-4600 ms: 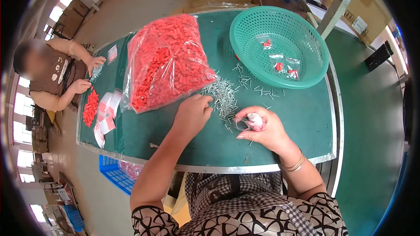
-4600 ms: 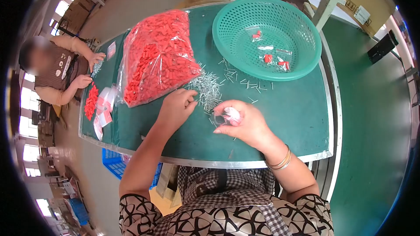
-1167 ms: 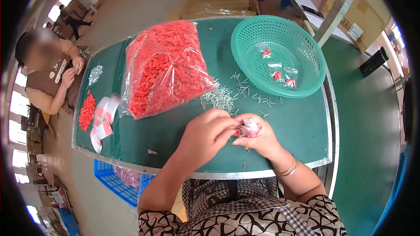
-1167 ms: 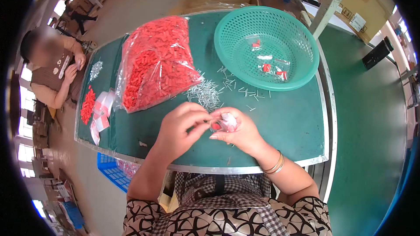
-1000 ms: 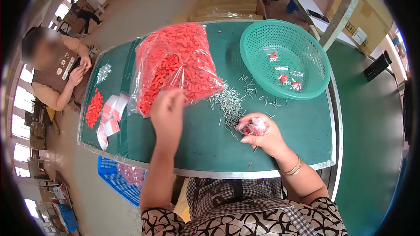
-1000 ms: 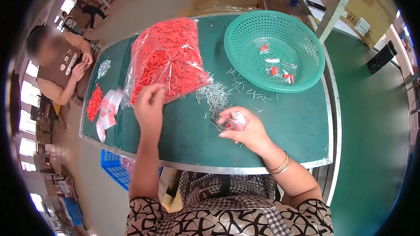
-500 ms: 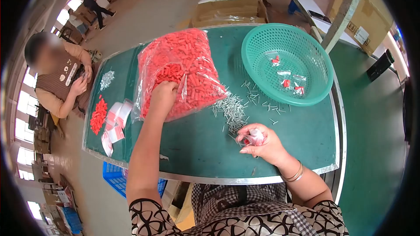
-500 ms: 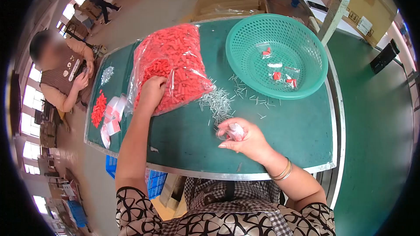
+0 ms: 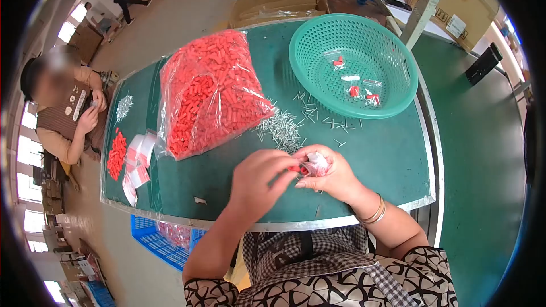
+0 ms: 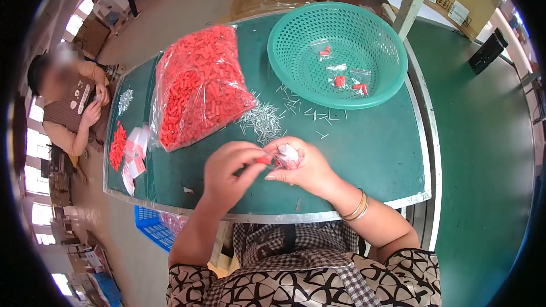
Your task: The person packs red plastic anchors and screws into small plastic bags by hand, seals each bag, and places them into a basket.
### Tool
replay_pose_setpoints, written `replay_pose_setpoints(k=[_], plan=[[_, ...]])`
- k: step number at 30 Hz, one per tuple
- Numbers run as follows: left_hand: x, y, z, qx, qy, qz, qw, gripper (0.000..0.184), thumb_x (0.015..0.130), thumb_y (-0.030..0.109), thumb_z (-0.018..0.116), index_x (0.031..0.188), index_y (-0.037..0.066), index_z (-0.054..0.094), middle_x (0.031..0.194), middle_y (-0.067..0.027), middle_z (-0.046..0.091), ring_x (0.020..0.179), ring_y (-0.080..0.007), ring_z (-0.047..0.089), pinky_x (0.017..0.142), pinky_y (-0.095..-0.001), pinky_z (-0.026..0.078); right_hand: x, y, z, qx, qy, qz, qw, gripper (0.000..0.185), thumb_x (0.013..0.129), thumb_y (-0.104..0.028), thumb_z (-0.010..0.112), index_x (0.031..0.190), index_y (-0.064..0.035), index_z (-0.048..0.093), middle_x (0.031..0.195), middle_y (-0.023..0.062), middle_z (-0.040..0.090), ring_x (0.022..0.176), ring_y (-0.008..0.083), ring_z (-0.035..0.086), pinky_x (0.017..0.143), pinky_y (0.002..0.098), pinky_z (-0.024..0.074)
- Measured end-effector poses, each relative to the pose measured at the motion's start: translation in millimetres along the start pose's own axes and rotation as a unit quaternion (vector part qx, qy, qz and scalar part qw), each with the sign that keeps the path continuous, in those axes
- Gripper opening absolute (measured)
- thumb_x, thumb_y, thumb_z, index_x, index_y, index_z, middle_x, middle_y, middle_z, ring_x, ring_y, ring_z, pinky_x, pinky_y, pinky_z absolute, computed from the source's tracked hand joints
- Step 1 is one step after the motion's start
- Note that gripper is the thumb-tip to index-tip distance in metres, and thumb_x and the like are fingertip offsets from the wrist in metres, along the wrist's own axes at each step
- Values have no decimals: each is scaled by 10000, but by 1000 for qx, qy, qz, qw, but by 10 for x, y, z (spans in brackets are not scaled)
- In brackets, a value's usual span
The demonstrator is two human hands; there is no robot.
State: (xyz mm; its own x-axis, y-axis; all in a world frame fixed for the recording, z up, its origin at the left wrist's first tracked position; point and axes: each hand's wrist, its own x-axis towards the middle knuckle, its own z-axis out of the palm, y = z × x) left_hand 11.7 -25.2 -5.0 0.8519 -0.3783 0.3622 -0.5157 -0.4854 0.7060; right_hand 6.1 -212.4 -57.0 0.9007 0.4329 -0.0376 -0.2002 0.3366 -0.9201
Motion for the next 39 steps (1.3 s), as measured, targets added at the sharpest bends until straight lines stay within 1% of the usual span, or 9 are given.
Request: replay_pose_setpoints(k=[1,5,11,14,17,20,23,26,39], plan=[[-17,-21,60,15,-7,54,998,223,735,56,706,955,76,675,959,-65,634,785,-198,590,697,-305,476,-10,-9,-17,-6,5,19,1000,470,737,9,752,1158,-38,548,977,23,605,834,69,574,553,186,473],[-61,-30,30,12,-23,8,1000,233,729,42,678,954,102,671,1133,-88,570,982,-270,566,827,-394,458,-26,-47,-47,5,2,38,999,515,733,-20,765,1196,-53,543,986,20,608,820,69,574,535,185,467],[-56,-19,54,126,-11,86,988,164,702,24,697,854,64,650,1023,-93,594,888,-270,578,751,-363,487,-56,-75,88,0,15,31,999,444,742,-51,765,1148,-72,588,966,29,635,809,91,596,566,217,488],[-63,22,60,167,-25,63,984,140,695,27,705,814,59,638,931,-75,612,823,-261,582,700,-353,486,3,121,42,-224,89,-143,960,260,761,-77,752,1000,-56,650,893,61,648,801,143,620,618,267,504],[-51,57,77,171,-28,61,983,144,690,27,712,812,59,641,873,-72,616,793,-262,584,676,-344,482,-14,87,49,-269,107,-175,941,121,781,-91,732,872,-42,668,849,90,649,781,191,631,657,305,506],[-53,-14,88,111,5,52,992,160,700,-2,703,840,47,643,846,-79,609,778,-235,589,677,-315,480,-40,49,71,-261,117,-180,941,77,803,-79,703,850,-35,659,831,90,648,752,202,634,644,310,501],[-83,22,82,-28,7,-87,996,159,746,3,678,896,39,641,854,-69,614,753,-195,599,685,-298,477,-55,38,71,-233,110,-150,955,50,820,-74,677,842,-37,652,815,87,645,726,207,632,641,312,498],[-107,15,112,-121,24,-135,983,168,761,-24,657,921,21,642,839,-67,614,752,-150,601,674,-264,473,-54,29,62,-227,98,-143,958,43,821,-75,671,833,-42,646,797,88,637,720,206,631,638,313,496],[-120,22,131,-89,-12,-134,987,79,766,-29,674,832,-7,637,796,-35,602,681,-86,545,615,-218,431,-63,40,63,-247,98,-162,950,74,792,-77,700,833,-45,647,789,78,624,735,200,620,648,310,493]])
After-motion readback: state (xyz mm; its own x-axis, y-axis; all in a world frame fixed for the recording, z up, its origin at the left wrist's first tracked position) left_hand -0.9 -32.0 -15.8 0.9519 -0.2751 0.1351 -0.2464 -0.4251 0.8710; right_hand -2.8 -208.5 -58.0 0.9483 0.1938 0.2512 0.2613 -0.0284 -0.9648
